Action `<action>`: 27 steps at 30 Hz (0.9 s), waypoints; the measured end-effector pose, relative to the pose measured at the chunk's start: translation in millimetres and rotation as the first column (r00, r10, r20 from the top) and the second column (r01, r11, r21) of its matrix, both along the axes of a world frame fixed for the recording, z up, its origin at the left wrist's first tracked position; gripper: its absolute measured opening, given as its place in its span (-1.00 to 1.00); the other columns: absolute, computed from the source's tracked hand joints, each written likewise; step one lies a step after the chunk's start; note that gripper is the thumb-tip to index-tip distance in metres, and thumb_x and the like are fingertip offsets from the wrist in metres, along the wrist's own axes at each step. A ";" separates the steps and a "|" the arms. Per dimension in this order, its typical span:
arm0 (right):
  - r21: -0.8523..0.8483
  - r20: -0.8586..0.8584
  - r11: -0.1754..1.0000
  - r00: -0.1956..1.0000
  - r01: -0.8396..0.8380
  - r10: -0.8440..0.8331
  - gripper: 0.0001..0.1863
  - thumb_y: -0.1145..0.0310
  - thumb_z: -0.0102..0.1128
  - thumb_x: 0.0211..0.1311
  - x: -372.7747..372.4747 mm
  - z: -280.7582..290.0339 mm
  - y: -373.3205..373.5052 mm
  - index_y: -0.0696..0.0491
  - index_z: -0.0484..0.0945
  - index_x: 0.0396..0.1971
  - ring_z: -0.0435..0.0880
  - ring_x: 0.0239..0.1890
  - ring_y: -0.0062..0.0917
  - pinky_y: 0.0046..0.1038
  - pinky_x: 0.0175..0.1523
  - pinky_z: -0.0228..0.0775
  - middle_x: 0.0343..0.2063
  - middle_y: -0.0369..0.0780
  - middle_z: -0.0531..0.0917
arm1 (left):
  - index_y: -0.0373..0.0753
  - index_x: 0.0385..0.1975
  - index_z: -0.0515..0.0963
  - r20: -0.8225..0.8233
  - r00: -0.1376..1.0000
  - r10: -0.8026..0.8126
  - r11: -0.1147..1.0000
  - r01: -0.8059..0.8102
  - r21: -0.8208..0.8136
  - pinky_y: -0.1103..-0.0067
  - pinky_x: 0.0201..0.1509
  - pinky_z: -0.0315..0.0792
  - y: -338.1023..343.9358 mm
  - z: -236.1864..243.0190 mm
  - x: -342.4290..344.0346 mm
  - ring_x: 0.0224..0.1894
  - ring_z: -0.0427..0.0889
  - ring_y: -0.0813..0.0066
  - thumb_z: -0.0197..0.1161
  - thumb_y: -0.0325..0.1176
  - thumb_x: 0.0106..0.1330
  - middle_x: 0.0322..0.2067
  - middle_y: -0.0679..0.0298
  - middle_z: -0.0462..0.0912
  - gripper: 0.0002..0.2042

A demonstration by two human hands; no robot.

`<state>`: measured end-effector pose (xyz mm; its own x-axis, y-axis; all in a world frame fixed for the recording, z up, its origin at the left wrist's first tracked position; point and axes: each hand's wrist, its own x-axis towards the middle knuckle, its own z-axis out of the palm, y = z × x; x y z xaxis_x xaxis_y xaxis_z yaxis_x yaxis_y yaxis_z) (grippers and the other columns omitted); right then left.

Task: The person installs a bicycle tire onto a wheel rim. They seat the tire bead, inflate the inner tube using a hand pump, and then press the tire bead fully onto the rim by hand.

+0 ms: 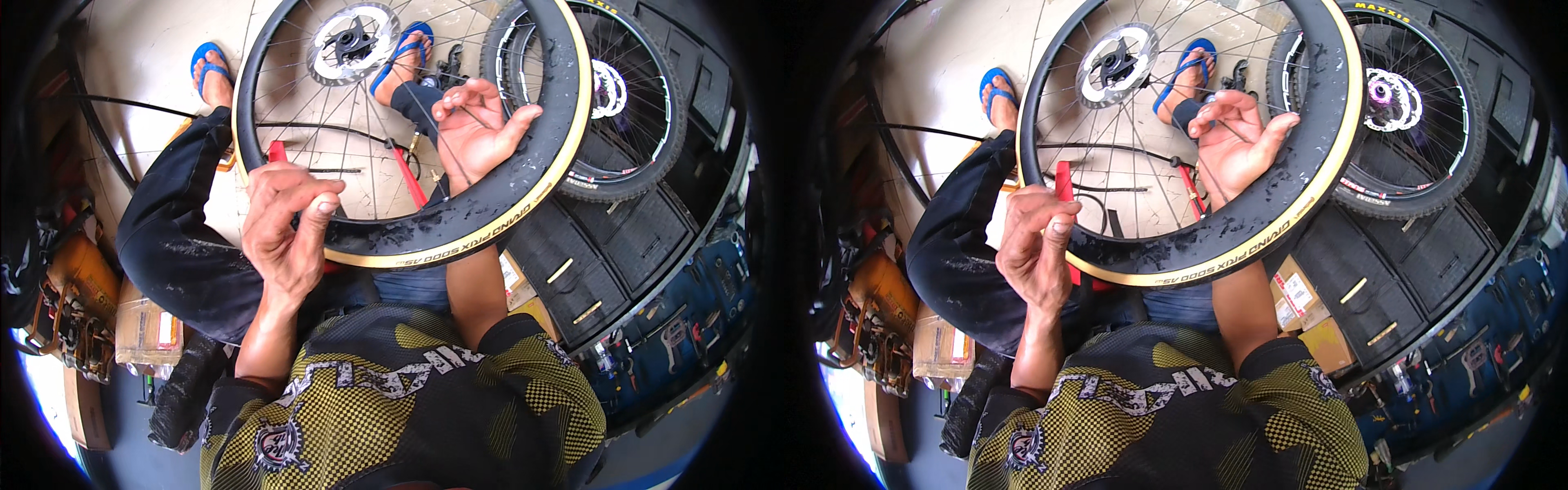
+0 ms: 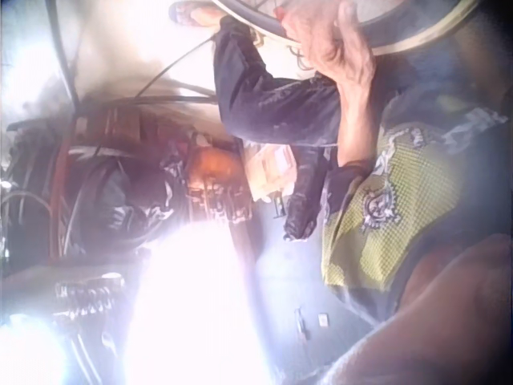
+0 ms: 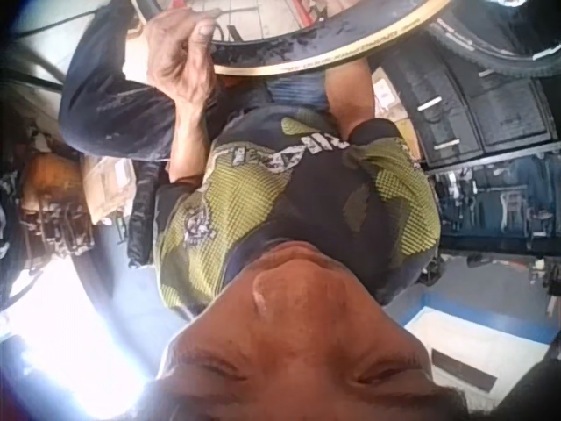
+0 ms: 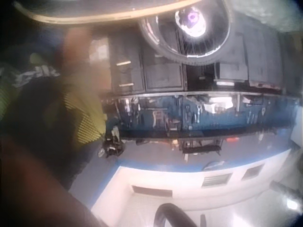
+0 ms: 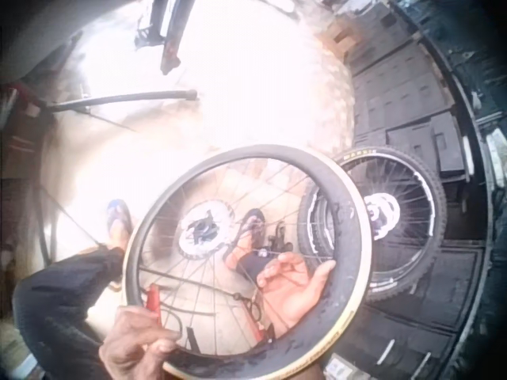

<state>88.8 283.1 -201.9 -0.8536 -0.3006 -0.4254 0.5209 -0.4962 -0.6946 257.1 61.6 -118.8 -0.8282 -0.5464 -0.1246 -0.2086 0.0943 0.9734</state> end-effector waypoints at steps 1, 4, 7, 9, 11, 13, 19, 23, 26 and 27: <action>0.018 0.012 1.000 1.000 0.000 0.000 0.06 -0.69 -0.24 0.34 -0.1 0.6 0.6 0.15 0.67 -0.05 0.61 -0.19 -0.30 -0.21 -0.07 0.45 -0.34 -0.10 0.68 | -0.30 -0.26 0.80 -0.020 1.000 -0.010 1.000 0.010 -0.010 0.39 0.08 0.42 0.2 -0.6 -0.6 -0.16 0.59 0.29 0.47 -0.40 0.39 -0.35 0.26 0.69 -0.90; 0.154 -0.012 0.988 1.000 -0.005 0.007 -0.10 -0.53 -0.12 0.48 -3.2 11.6 -10.4 0.16 0.66 -0.05 0.62 -0.24 -0.37 -0.28 -0.10 0.46 -0.34 -0.14 0.68 | -0.28 -0.18 0.81 -0.007 0.994 -0.112 0.993 0.112 -0.025 0.28 0.20 0.41 -3.1 4.3 0.0 0.00 0.63 0.16 0.30 -0.07 0.53 -0.17 0.16 0.75 -0.64; 0.511 -0.064 0.850 0.981 -0.126 0.185 -0.37 -0.21 0.08 0.56 -20.9 37.7 -47.1 0.16 0.67 -0.09 0.65 -0.28 -0.48 -0.39 -0.12 0.46 -0.37 -0.20 0.67 | -0.25 0.21 0.68 0.110 0.934 -0.340 0.913 0.356 -0.198 0.21 0.36 0.32 -1.3 33.0 -12.1 0.21 0.60 0.07 0.49 0.30 0.18 0.18 0.09 0.65 -0.22; 0.587 -0.035 0.784 0.962 -0.200 0.272 -0.67 0.11 0.21 0.58 -30.9 73.5 -99.9 0.06 0.71 -0.26 0.59 -0.42 -0.66 -0.56 -0.29 0.44 -0.45 -0.34 0.66 | -0.29 0.42 0.49 0.126 0.879 -0.460 0.831 0.476 -0.289 0.19 0.33 0.36 0.0 72.0 -35.0 0.20 0.61 0.03 0.62 0.29 -0.02 0.23 0.03 0.61 0.03; 0.671 -0.542 0.742 0.671 -0.017 0.506 -0.72 0.18 0.39 0.38 -57.0 51.2 -133.2 0.12 0.69 -0.21 0.72 -0.38 -0.43 -0.39 -0.18 0.58 -0.45 -0.19 0.71 | -0.32 0.50 0.35 0.167 0.926 -0.338 0.849 0.376 -0.371 0.25 0.39 0.41 -2.0 97.5 -52.7 0.27 0.62 0.06 0.69 -0.07 0.04 0.24 0.00 0.63 0.00; 0.938 -0.344 0.344 0.262 0.044 0.902 -0.60 0.05 0.41 0.29 -83.5 76.6 -146.1 0.02 0.73 -0.05 0.77 0.07 -0.08 -0.12 0.16 0.65 -0.14 -0.08 0.80 | -0.24 0.57 0.28 0.287 0.949 -0.134 0.836 0.263 -0.481 0.38 0.34 0.53 -6.8 113.1 -69.3 0.24 0.68 0.21 0.66 -0.44 0.15 0.24 0.01 0.66 -0.06; 0.814 -0.483 0.580 0.524 -0.025 0.701 -0.73 0.26 0.38 0.45 -136.6 104.4 -26.9 0.07 0.73 0.01 0.72 -0.21 -0.61 -0.45 -0.08 0.60 -0.23 -0.24 0.81 | -0.32 0.30 0.52 0.099 0.988 0.115 0.824 -0.039 -0.565 0.61 -0.03 0.52 -96.6 107.4 -98.7 -0.16 0.62 0.57 0.42 -0.32 0.51 -0.10 0.30 0.71 -0.55; 0.910 -0.366 0.328 0.861 0.253 0.354 -0.62 0.06 0.39 0.40 -119.7 -64.6 121.8 0.04 0.70 0.00 0.82 -0.16 -0.26 -0.25 -0.04 0.63 -0.21 -0.11 0.82 | -0.29 0.30 0.54 0.116 0.965 0.235 0.821 -0.133 -0.555 0.58 -0.02 0.56 -135.4 111.5 -108.0 -0.12 0.67 0.54 0.45 -0.27 0.48 -0.07 0.28 0.73 -0.53; 0.996 0.017 0.084 0.969 -0.039 0.248 -0.59 0.09 0.42 0.36 -50.0 -194.2 216.9 0.04 0.66 0.05 0.83 -0.06 -0.29 -0.25 0.05 0.62 -0.16 -0.12 0.83 | -0.30 0.34 0.52 0.172 0.957 0.232 0.886 -0.135 -0.444 0.55 0.05 0.57 -145.4 112.2 -115.6 -0.09 0.70 0.49 0.45 -0.25 0.48 -0.01 0.24 0.74 -0.49; 0.989 0.139 0.009 0.962 -0.145 0.236 -0.55 0.08 0.42 0.34 -23.3 -226.6 235.2 0.03 0.63 0.09 0.82 -0.08 -0.23 -0.18 0.04 0.62 -0.19 -0.11 0.82 | -0.30 0.36 0.51 0.169 0.951 0.259 0.871 -0.155 -0.466 0.54 0.07 0.57 -142.2 111.7 -117.7 -0.08 0.71 0.47 0.45 -0.25 0.48 0.00 0.22 0.74 -0.48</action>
